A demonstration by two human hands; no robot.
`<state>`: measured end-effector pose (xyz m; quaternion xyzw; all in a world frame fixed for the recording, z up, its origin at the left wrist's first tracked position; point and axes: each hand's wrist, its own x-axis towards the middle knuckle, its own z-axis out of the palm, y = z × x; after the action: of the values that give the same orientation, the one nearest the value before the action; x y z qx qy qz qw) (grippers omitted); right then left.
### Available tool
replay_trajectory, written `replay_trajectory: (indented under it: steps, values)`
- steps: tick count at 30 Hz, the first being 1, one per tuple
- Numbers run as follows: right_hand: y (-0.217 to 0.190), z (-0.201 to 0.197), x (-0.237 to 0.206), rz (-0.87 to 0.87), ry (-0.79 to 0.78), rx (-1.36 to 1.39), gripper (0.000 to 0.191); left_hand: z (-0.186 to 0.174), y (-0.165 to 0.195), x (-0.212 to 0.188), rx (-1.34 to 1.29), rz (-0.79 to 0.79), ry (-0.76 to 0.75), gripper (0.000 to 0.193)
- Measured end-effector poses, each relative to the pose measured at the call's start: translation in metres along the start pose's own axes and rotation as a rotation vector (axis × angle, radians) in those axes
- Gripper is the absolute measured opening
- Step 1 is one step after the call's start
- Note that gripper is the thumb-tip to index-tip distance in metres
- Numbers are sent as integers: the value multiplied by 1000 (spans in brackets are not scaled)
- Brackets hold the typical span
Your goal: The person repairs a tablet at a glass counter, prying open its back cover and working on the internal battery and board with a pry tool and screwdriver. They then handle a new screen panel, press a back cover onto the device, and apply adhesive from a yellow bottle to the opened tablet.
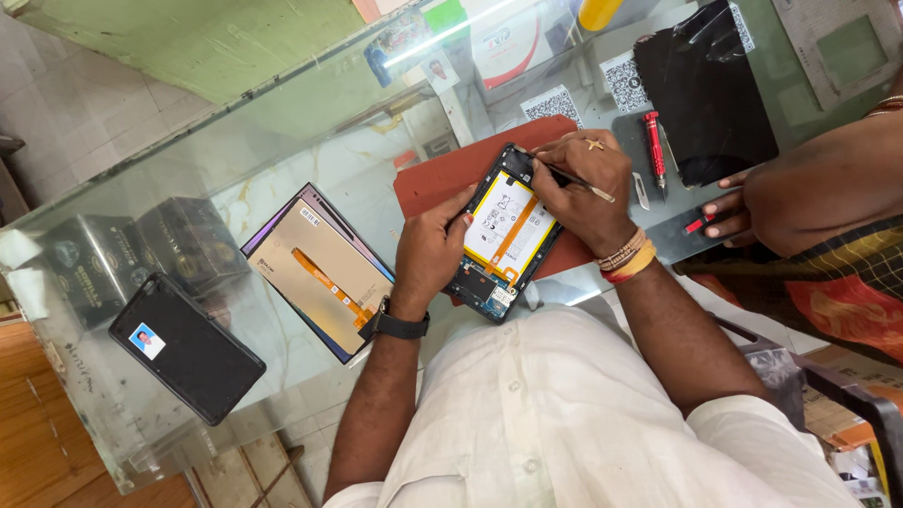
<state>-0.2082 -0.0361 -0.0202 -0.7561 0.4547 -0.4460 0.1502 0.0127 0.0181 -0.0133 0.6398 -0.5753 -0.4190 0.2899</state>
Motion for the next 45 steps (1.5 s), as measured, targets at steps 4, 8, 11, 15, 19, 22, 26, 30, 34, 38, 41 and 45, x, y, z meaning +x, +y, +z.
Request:
replay_trajectory:
  steps: [4, 8, 11, 15, 19, 22, 26, 30, 34, 38, 41, 45]
  values:
    - [-2, -1, 0, 1, 12, -15, 11, 0, 2, 0, 37, -21, 17, 39]
    - [-3, 1, 0, -8, 14, -4, 12, -1, 3, 1, 43, -19, 14, 39]
    - [-4, 4, 1, -50, 12, -19, 13, 0, 3, 1, 30, -16, 13, 39]
    - [-7, 1, 2, -112, -53, -80, 14, 0, 3, 1, 30, -63, -3, 38]
    - [-13, -13, -1, -164, -96, -137, 13, -1, 2, 1, 30, -16, 15, 39]
    - [-18, -27, -8, -154, -125, -171, 12, -1, 1, 1, 10, 33, 28, 39]
    - [-20, -43, -19, -118, -140, -198, 12, -1, 2, 2, 13, -18, 7, 39]
    - [-18, -44, -21, -114, -127, -207, 13, 0, 1, 2, 9, -18, 4, 40]
    - [-15, -32, -14, -152, -137, -171, 11, 2, 1, 2, -17, 15, 10, 39]
    - [-12, -20, -5, -173, -135, -164, 11, 2, 2, 2, 10, 7, 6, 39]
    - [-14, -24, -5, -176, -134, -171, 12, 1, 2, 1, 20, 34, 21, 38]
    - [-23, -44, -16, -151, -156, -195, 11, -2, 1, -1, 29, 33, 41, 38]
